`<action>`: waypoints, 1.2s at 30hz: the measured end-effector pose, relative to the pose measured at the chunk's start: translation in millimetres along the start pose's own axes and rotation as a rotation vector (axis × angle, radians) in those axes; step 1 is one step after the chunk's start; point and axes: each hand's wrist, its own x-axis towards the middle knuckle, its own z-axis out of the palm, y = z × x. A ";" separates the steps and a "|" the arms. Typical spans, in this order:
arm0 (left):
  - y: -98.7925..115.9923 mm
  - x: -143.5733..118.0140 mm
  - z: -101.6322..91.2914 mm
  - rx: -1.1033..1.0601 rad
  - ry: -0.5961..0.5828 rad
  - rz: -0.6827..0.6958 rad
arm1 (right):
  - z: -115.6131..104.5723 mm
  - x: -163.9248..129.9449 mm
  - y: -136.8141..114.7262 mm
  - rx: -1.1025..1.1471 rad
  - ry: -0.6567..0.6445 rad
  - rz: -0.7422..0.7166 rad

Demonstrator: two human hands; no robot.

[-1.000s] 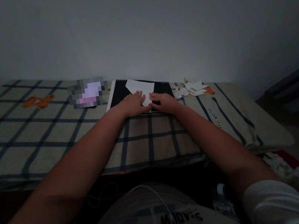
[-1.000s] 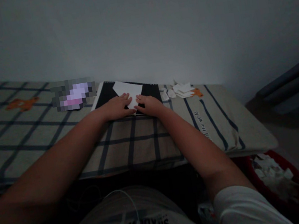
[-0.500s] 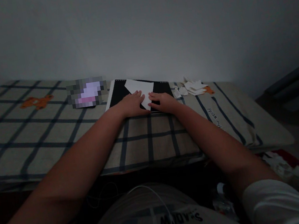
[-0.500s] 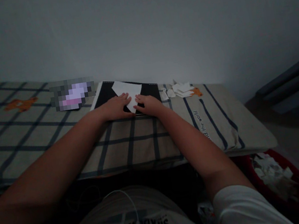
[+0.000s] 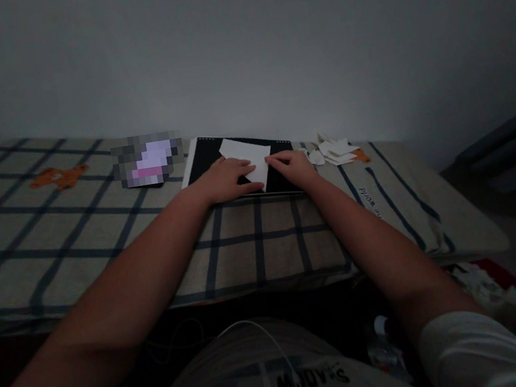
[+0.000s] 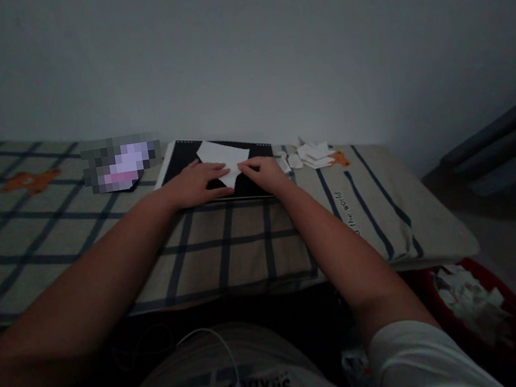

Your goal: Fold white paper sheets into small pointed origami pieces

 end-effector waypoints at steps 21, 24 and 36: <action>-13.9 5.2 11.2 -0.032 0.200 -0.101 | 1.4 -2.0 23.4 -0.358 -0.096 -0.036; -19.4 5.9 12.4 0.032 0.185 -0.221 | 1.2 -1.2 22.6 -0.369 -0.103 -0.013; -18.6 4.8 9.8 0.044 0.155 -0.222 | 1.1 -1.3 20.1 -0.342 -0.131 -0.024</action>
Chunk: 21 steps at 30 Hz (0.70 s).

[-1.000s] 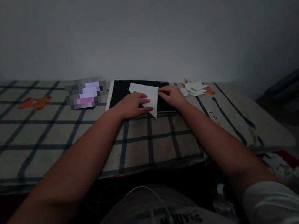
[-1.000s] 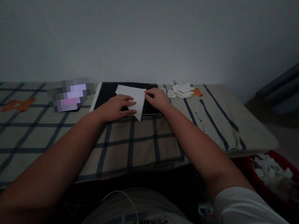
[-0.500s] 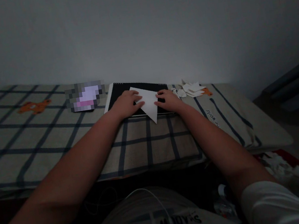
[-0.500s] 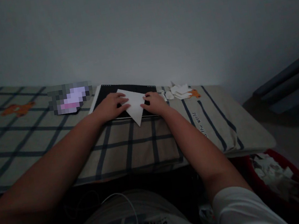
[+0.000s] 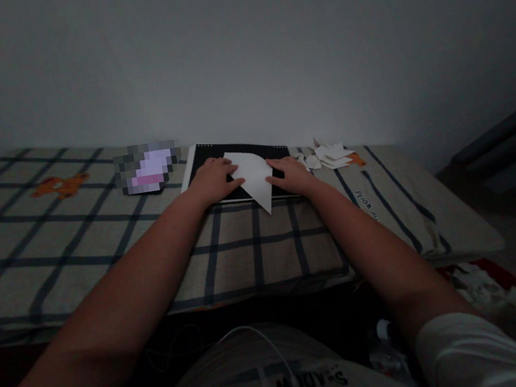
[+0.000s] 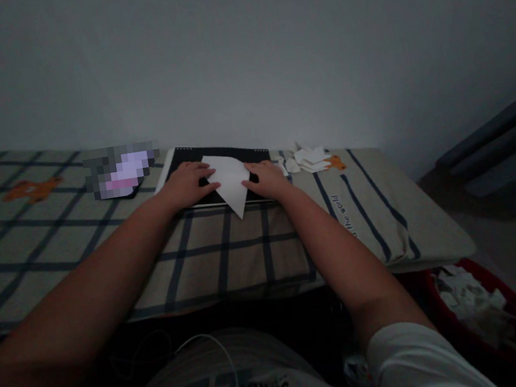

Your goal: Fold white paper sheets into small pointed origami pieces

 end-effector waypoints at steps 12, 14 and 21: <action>-0.7 -2.6 2.3 -0.074 0.071 -0.027 | -10.7 0.2 -12.9 0.142 0.035 0.041; -1.1 -2.7 2.4 -0.092 0.084 -0.025 | -10.6 2.0 -12.0 0.261 0.052 0.082; -5.8 6.1 2.9 -0.384 0.343 -0.184 | -7.5 6.6 -3.3 0.610 0.263 0.211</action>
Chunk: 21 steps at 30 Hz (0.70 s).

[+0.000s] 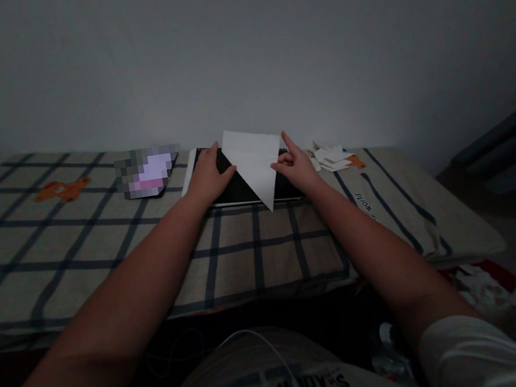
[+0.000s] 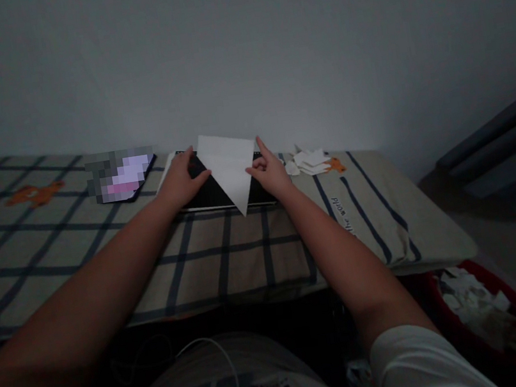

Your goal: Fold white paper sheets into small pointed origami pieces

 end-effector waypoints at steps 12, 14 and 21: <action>10.3 6.3 -8.2 -0.836 0.196 -0.175 | -5.0 3.1 -7.3 0.424 0.129 0.102; 15.7 5.1 -12.2 -0.927 0.191 -0.186 | -6.4 2.2 -9.7 0.454 0.163 0.087; 23.7 2.6 -18.4 -1.053 0.089 -0.134 | -14.7 0.1 -14.0 0.446 0.213 -0.157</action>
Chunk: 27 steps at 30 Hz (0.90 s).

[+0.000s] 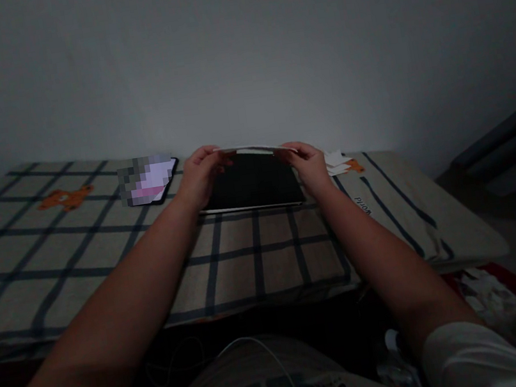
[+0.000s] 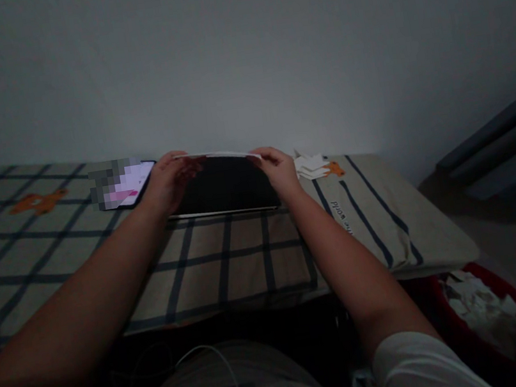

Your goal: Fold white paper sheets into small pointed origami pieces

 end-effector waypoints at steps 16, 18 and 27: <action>-25.5 9.8 -32.2 0.988 -0.661 0.401 | -18.2 -1.8 38.4 -0.588 -0.535 -0.078; -24.6 9.8 -31.6 0.996 -0.673 0.385 | -17.6 -2.9 34.5 -0.618 -0.561 -0.121; -15.5 1.2 -25.4 1.014 -0.510 0.213 | -15.2 -3.6 24.5 -0.669 -0.551 -0.112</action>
